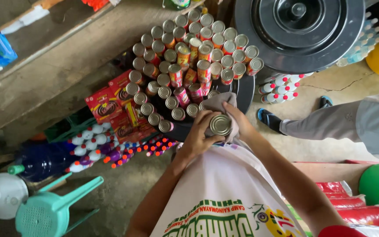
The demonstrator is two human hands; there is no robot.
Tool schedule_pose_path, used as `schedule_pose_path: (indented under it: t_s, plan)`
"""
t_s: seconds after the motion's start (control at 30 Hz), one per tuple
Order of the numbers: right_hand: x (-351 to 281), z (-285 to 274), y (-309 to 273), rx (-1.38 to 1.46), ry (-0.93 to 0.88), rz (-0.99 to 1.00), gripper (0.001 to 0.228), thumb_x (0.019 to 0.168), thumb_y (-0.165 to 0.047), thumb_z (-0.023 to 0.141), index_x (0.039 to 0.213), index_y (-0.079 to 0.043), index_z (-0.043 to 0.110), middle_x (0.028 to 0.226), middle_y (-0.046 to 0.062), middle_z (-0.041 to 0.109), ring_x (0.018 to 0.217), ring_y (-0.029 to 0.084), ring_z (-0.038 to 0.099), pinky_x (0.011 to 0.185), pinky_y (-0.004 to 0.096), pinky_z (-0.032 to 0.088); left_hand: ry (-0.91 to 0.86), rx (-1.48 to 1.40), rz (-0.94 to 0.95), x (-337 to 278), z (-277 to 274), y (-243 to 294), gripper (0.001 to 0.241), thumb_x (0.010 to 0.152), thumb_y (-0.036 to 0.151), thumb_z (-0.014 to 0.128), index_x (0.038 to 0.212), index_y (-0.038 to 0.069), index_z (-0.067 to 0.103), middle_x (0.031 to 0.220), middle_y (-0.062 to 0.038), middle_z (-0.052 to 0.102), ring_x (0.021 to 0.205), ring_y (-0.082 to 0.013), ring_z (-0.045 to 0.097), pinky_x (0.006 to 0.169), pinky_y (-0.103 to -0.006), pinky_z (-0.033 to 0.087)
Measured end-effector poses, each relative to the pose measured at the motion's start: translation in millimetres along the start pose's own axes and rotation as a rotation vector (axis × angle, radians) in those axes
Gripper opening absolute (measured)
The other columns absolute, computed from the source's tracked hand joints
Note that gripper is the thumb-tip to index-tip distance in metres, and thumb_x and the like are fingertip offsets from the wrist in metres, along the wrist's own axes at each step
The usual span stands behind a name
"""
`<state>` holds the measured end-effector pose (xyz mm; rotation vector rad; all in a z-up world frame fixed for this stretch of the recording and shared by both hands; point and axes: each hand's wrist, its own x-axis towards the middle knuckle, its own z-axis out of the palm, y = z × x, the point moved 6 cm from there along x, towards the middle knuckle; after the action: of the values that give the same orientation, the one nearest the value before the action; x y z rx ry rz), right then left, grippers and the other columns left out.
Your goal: Wiping down canned goods with a cloth and organizing them on the grocery store shelves.
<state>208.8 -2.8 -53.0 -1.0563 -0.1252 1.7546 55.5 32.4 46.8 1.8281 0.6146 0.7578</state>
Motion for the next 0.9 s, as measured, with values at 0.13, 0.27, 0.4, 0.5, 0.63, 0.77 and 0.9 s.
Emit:
schedule_pose_path:
  t_s: [0.13,0.27,0.4,0.5,0.63,0.77,0.9]
  plan:
    - [0,13,10,0.125,-0.128,0.17,0.057,0.097,-0.046,0.055,0.129,0.001,0.06,0.11,0.015,0.075,0.094,0.024,0.073,0.083,0.037,0.06,0.042,0.107,-0.004,-7,7,-1,0.07,0.081,0.012,0.087,0.142,0.002,0.056,0.138,-0.018,0.052,0.133,-0.0387,0.052,0.115,-0.0463,0.042]
    - [6,-28,27,0.016,-0.027,0.031,0.051,0.104,-0.04,0.055,0.133,0.002,0.06,0.116,0.012,0.073,0.102,0.018,0.071,0.09,0.032,0.058,0.14,0.177,-0.004,-10,7,-7,0.069,0.083,0.012,0.082,0.145,0.002,0.052,0.14,-0.018,0.052,0.133,-0.0386,0.053,0.115,-0.0462,0.045]
    - [20,-70,43,-0.016,0.144,0.144,0.048,0.1,-0.038,0.058,0.128,0.001,0.063,0.111,0.011,0.074,0.098,0.02,0.07,0.084,0.033,0.058,0.217,0.154,-0.142,-7,-4,-9,0.07,0.078,0.015,0.089,0.138,0.001,0.054,0.134,-0.018,0.055,0.128,-0.0389,0.054,0.11,-0.0465,0.044]
    - [56,-136,58,-0.262,0.308,0.049,0.046,0.096,-0.035,0.064,0.129,-0.003,0.064,0.108,0.008,0.073,0.095,0.019,0.069,0.081,0.034,0.055,0.34,0.072,-0.191,-25,-2,-31,0.065,0.08,0.009,0.089,0.135,0.004,0.057,0.131,-0.013,0.06,0.126,-0.0306,0.059,0.109,-0.0432,0.048]
    - [110,-197,89,-0.341,0.328,0.002,0.05,0.094,-0.033,0.071,0.133,-0.004,0.059,0.111,0.005,0.07,0.1,0.018,0.066,0.086,0.034,0.056,0.445,-0.361,-0.353,-44,10,-52,0.073,0.08,0.008,0.087,0.142,0.006,0.048,0.135,-0.007,0.057,0.126,-0.0219,0.06,0.107,-0.0387,0.053]
    - [131,-197,87,-0.844,0.377,-0.095,0.074,0.088,-0.035,0.082,0.148,-0.01,0.045,0.13,0.019,0.055,0.112,0.027,0.059,0.093,0.037,0.052,0.468,-0.421,-0.381,-50,15,-45,0.074,0.081,0.002,0.086,0.144,0.007,0.048,0.139,-0.004,0.051,0.131,-0.0192,0.058,0.108,-0.0384,0.055]
    - [134,-180,75,-1.364,0.363,-0.111,0.092,0.084,-0.045,0.085,0.158,-0.014,0.039,0.137,0.028,0.049,0.123,0.04,0.053,0.103,0.046,0.048,0.453,-0.344,-0.4,-47,12,-29,0.072,0.078,0.005,0.085,0.142,0.008,0.053,0.14,-0.003,0.051,0.13,-0.0191,0.059,0.103,-0.0369,0.059]
